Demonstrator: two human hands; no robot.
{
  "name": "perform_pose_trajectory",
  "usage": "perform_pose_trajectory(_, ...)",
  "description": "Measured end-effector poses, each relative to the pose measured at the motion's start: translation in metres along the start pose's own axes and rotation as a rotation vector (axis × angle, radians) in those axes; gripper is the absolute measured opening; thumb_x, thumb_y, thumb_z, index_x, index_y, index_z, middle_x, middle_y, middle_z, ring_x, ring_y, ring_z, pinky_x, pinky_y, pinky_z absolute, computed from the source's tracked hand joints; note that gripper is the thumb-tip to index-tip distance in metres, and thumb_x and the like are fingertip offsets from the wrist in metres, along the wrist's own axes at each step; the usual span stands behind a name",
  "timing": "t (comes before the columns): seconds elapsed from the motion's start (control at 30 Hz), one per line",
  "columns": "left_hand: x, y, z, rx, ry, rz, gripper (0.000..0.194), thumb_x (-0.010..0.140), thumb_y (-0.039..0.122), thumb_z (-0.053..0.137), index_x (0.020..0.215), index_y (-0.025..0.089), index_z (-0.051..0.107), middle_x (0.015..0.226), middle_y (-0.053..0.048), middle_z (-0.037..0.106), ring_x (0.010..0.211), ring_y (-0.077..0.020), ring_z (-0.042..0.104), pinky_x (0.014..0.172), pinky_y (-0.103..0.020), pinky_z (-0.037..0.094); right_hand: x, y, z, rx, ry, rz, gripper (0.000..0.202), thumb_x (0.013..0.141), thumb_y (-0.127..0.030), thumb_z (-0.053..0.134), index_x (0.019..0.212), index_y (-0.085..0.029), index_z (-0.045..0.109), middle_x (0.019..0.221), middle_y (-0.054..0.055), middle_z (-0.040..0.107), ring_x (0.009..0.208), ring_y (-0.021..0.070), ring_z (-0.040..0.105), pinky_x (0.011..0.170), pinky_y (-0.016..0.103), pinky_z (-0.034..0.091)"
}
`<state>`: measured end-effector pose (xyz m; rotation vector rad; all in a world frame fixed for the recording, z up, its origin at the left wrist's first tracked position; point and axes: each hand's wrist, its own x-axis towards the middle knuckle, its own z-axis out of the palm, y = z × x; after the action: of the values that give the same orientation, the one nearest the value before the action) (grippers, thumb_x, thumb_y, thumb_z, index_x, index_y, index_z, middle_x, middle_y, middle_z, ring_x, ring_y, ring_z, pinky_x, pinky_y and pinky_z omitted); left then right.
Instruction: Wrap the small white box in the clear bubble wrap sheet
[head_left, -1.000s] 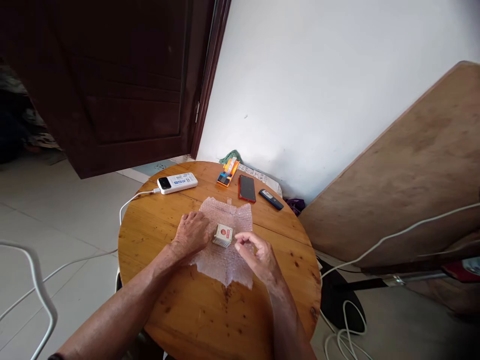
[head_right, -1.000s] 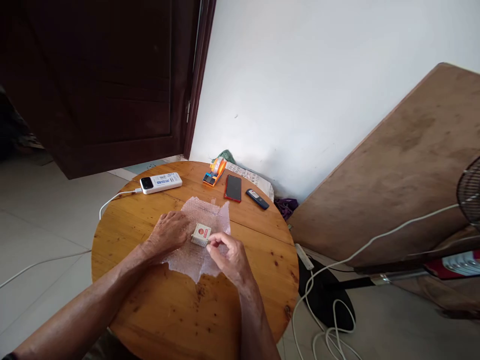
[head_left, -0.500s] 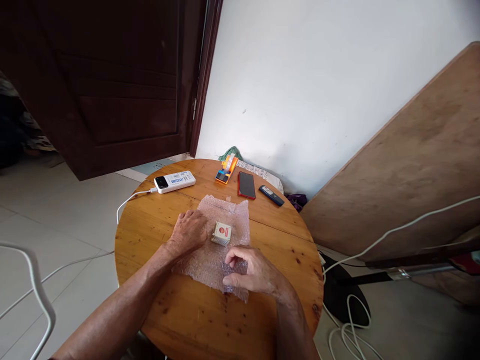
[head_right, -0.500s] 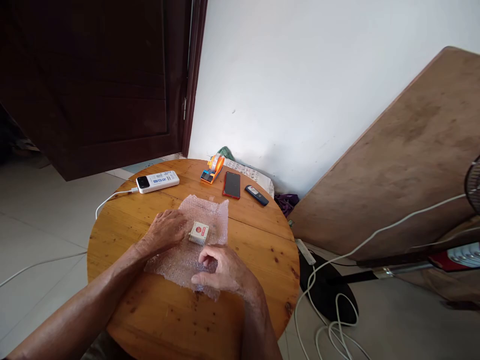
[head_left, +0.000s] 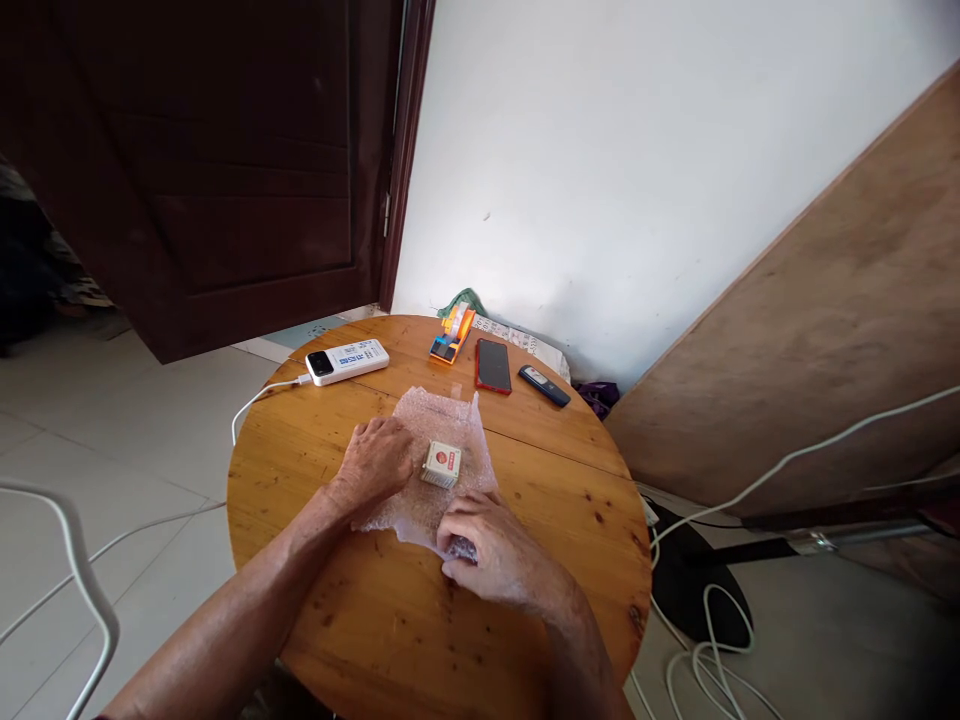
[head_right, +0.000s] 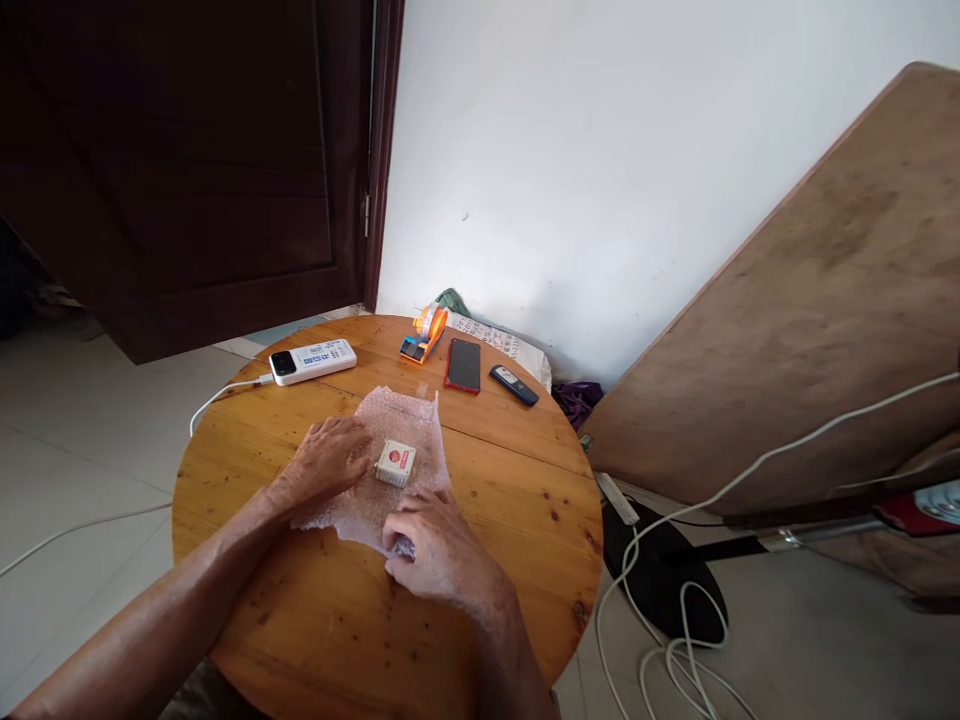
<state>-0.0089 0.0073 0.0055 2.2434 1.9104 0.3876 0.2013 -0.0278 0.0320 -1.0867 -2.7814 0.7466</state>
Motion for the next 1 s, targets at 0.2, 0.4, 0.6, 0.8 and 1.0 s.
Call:
perform_pose_trajectory(0.2,0.000,-0.001,0.000,-0.014,0.008,0.005,0.023,0.083,0.020,0.055,0.101,0.019,0.069,0.121,-0.010,0.066,0.119,-0.0285,0.056,0.101,-0.042,0.043,0.002,0.004,-0.002,0.098,0.098,0.021,0.013,0.080,-0.010,0.060,0.072,-0.020,0.064,0.077,-0.001,0.065,0.079,0.0161,0.058,0.079,0.029,0.038)
perform_pose_trajectory(0.4,0.000,-0.002,-0.001,-0.060,0.010,0.015,0.021,0.085,0.022,0.054,0.098,0.019,0.070,0.118,-0.010,0.067,0.115,-0.0290,0.059,0.098,-0.043,0.044,0.004,0.005,-0.005,0.247,0.268,0.076,0.008,0.084,-0.018,0.060,0.078,-0.020,0.064,0.081,0.001,0.067,0.079,0.0168,0.059,0.073,0.027,0.042)
perform_pose_trajectory(0.6,0.002,-0.007,0.001,-0.156,0.062,-0.012,0.023,0.084,0.022,0.056,0.101,0.019,0.071,0.115,-0.009,0.069,0.114,-0.0277,0.060,0.100,-0.043,0.044,0.006,0.011,-0.007,0.389,0.502,0.164,0.024,0.091,-0.034,0.054,0.073,-0.019,0.060,0.067,-0.001,0.059,0.064,0.0130,0.053,0.057,0.023,0.038)
perform_pose_trajectory(0.8,0.006,-0.010,0.007,-0.263,0.198,0.056,0.025,0.082,0.024,0.061,0.104,0.018,0.072,0.121,-0.011,0.068,0.116,-0.0294,0.059,0.101,-0.046,0.046,0.007,0.015,-0.006,0.559,0.537,0.217,0.027,0.091,-0.043,0.053,0.079,-0.020,0.059,0.068,-0.001,0.059,0.061,0.0136,0.058,0.058,0.024,0.044)
perform_pose_trajectory(1.0,0.004,-0.007,0.009,-0.407,0.220,0.229,0.030,0.081,0.016,0.058,0.109,0.019,0.070,0.118,-0.010,0.070,0.114,-0.0252,0.062,0.103,-0.041,0.048,0.016,0.023,0.004,0.406,0.688,0.247,0.037,0.080,-0.032,0.063,0.116,-0.024,0.060,0.118,0.007,0.064,0.100,0.0222,0.062,0.077,0.031,0.052)
